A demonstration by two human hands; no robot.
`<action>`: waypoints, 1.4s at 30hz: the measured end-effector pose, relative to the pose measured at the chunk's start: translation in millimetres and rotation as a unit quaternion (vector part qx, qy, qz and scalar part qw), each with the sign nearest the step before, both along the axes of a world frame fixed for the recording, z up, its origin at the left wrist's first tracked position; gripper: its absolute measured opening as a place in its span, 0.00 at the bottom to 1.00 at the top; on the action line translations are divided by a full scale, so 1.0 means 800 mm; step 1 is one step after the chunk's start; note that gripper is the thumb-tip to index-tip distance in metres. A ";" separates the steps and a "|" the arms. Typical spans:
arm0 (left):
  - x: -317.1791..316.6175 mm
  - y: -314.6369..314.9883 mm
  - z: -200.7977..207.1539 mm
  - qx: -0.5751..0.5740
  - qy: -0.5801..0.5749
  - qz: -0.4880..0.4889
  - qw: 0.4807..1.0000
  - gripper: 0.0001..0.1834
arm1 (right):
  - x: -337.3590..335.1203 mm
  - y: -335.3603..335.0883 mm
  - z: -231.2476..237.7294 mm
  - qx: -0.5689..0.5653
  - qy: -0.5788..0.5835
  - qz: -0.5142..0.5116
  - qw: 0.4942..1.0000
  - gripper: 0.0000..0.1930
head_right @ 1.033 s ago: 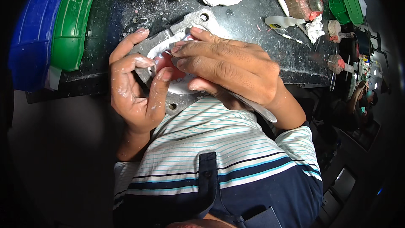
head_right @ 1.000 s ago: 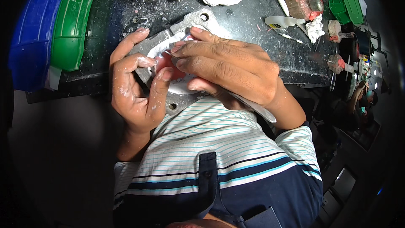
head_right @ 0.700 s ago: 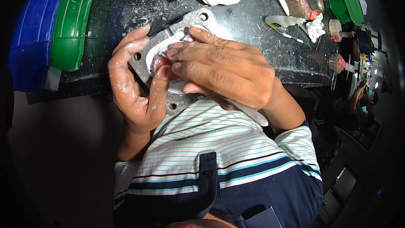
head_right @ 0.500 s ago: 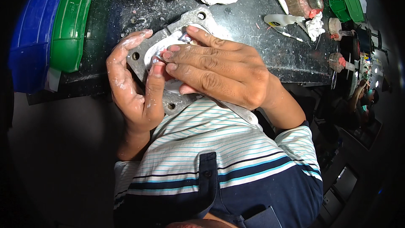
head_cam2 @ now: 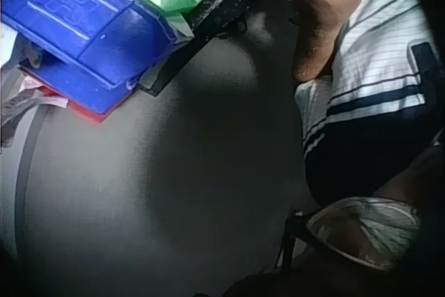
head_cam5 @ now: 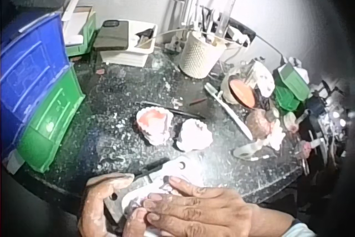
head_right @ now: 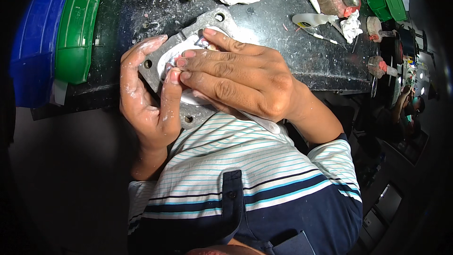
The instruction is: The person trims excess pink material from a dental prosthesis mold using a metal spatula and a small knife. The person repeatedly scrapes and refines the edges of the pink material within the mold, removing small shavings and adjusting the fit.
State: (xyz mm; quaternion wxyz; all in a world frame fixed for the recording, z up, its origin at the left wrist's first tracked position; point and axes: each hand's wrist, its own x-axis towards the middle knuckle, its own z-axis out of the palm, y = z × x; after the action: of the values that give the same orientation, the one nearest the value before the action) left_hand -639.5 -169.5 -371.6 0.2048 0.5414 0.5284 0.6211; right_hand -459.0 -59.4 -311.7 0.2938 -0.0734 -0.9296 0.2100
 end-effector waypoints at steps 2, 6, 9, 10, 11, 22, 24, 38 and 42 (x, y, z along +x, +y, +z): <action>0.001 0.003 0.000 0.015 -0.007 0.009 1.000 0.22 | 0.001 -0.001 -0.001 0.001 0.001 0.001 1.000 0.17; 0.002 0.004 -0.001 0.028 -0.013 0.015 0.999 0.19 | 0.004 0.001 -0.006 0.022 0.007 0.020 1.000 0.20; 0.003 0.004 0.000 0.026 -0.018 0.017 0.999 0.18 | 0.003 -0.002 -0.002 0.053 -0.011 0.012 0.998 0.21; 0.002 0.005 0.000 0.020 -0.018 0.016 1.000 0.18 | 0.003 -0.002 0.000 0.054 -0.011 0.012 0.998 0.21; 0.002 0.004 0.001 0.021 -0.018 0.017 0.999 0.18 | 0.004 -0.002 0.001 0.048 -0.018 0.015 0.999 0.22; 0.003 0.001 -0.005 0.031 -0.016 0.014 0.999 0.21 | -0.006 0.005 0.020 -0.017 -0.017 -0.001 1.000 0.16; 0.002 0.001 -0.006 0.032 -0.014 0.010 0.999 0.22 | -0.007 0.005 0.021 -0.025 -0.014 0.009 1.000 0.16; -0.002 0.002 -0.003 0.025 0.004 0.002 1.000 0.23 | -0.008 0.011 0.030 -0.094 -0.056 0.027 0.994 0.14; -0.002 0.003 -0.004 0.028 0.006 0.001 1.000 0.23 | -0.008 0.022 0.033 -0.089 -0.057 0.045 0.993 0.14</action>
State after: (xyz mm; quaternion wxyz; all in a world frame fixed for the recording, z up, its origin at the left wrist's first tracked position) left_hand -641.5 -167.4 -374.8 0.1858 0.5506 0.5125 0.6322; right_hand -465.6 -41.9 -285.3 0.2229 -0.0693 -0.9247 0.3008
